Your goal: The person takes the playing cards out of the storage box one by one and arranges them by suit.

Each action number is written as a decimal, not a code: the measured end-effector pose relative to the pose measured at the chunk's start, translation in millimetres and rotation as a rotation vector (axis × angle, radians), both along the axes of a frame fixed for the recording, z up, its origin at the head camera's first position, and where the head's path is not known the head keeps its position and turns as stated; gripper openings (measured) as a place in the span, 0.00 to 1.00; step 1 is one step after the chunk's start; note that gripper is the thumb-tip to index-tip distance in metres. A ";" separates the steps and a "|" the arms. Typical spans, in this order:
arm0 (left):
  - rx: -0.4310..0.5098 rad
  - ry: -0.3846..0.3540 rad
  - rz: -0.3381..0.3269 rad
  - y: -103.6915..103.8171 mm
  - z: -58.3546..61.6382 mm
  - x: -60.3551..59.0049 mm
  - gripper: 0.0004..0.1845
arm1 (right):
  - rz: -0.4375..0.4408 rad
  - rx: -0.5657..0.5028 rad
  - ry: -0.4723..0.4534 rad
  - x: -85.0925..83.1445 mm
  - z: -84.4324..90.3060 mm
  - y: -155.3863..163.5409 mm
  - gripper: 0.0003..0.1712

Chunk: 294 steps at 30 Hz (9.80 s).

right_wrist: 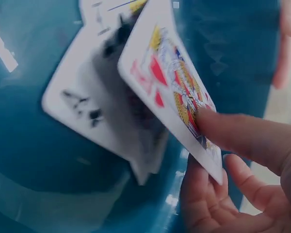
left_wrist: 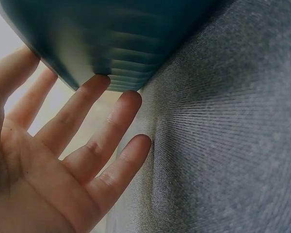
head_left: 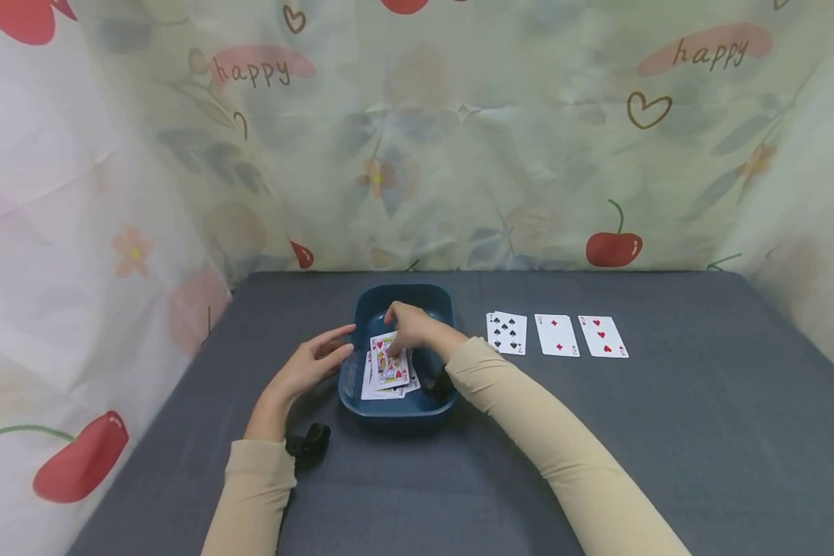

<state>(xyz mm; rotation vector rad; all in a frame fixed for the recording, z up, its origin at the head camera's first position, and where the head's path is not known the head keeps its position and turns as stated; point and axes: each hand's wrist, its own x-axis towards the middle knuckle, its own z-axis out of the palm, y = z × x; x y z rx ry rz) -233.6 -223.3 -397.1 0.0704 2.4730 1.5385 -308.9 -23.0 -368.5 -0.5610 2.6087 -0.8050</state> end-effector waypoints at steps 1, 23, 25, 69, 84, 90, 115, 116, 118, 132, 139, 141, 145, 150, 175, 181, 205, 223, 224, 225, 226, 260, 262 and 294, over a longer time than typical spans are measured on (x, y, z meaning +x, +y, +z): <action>0.000 -0.002 0.001 0.3 0.0 0.0 0.27 | 0.000 -0.023 0.001 0.0 2.4 1.1 0.26; -0.010 0.011 -0.006 1.8 1.1 0.4 0.27 | 0.088 -0.275 0.055 12.7 45.2 47.4 0.12; -0.013 0.014 -0.002 2.1 1.5 0.8 0.28 | 0.081 -0.291 0.048 14.2 47.4 52.5 0.12; -0.018 -0.004 0.014 2.8 1.1 1.6 0.28 | -0.198 -0.357 0.002 25.6 19.4 209.6 0.20; -0.036 -0.013 0.038 1.7 -0.3 1.6 0.28 | -0.420 -0.253 -0.012 6.5 -2.2 284.0 0.24; -0.036 -0.015 0.038 2.3 -0.6 1.6 0.28 | -0.485 -0.241 -0.021 -2.2 -9.1 307.3 0.24; -0.038 0.000 0.028 0.6 -1.2 -0.3 0.28 | -0.472 -0.072 0.061 -20.4 -25.9 323.4 0.21; -0.035 0.000 0.027 0.6 -1.1 -0.3 0.28 | -0.474 -0.065 0.065 -20.7 -26.4 323.2 0.21; -0.033 -0.001 0.025 0.7 -0.8 -0.2 0.28 | -0.473 -0.042 0.085 -22.0 -28.0 323.4 0.20; -0.036 -0.012 0.034 2.4 -0.3 0.2 0.29 | -0.468 0.058 0.169 -22.0 -28.9 319.0 0.19; -0.036 -0.010 0.031 2.8 0.2 0.8 0.29 | -0.397 -0.019 0.184 -15.9 -9.6 301.2 0.20; -0.038 -0.012 0.035 2.5 0.2 0.9 0.28 | -0.365 -0.046 0.177 -14.1 -3.2 291.8 0.21; -0.042 -0.009 0.038 2.5 -0.3 0.9 0.28 | -0.306 -0.091 0.180 -14.0 3.7 272.0 0.20; -0.039 -0.006 0.036 2.7 0.0 1.1 0.28 | -0.239 -0.161 0.176 -13.4 10.8 244.3 0.19; -0.009 -0.009 0.025 2.0 -0.7 0.9 0.28 | 0.125 -0.309 0.084 14.4 46.3 99.2 0.15; -0.007 -0.005 0.023 2.8 -0.2 1.0 0.28 | 0.187 -0.330 0.132 14.0 48.6 67.6 0.14; 0.011 -0.007 0.005 1.5 0.8 -0.1 0.27 | 0.056 -0.102 -0.004 -1.5 8.8 -3.6 0.16; 0.017 -0.006 0.005 0.7 1.1 0.6 0.27 | 0.057 0.133 -0.081 0.6 -5.7 -6.0 0.32; 0.016 -0.005 0.004 0.5 1.2 0.7 0.27 | 0.058 0.142 -0.084 1.0 -5.7 -5.8 0.33; 0.019 -0.004 0.004 0.5 1.2 0.8 0.27 | 0.058 0.151 -0.087 1.4 -5.6 -5.7 0.33; 0.019 -0.004 0.003 0.4 1.3 0.9 0.27 | 0.058 0.159 -0.086 1.6 -5.6 -5.5 0.33; 0.001 -0.027 0.015 0.7 0.8 1.1 0.28 | 0.057 -0.219 0.009 1.4 21.0 12.9 0.10; -0.001 -0.031 0.014 3.8 8.7 5.9 0.28 | 0.065 -0.242 0.016 1.7 23.7 16.0 0.10; -0.005 -0.010 0.027 3.7 1.1 2.1 0.28 | -0.076 -0.416 -0.056 9.3 38.8 98.5 0.13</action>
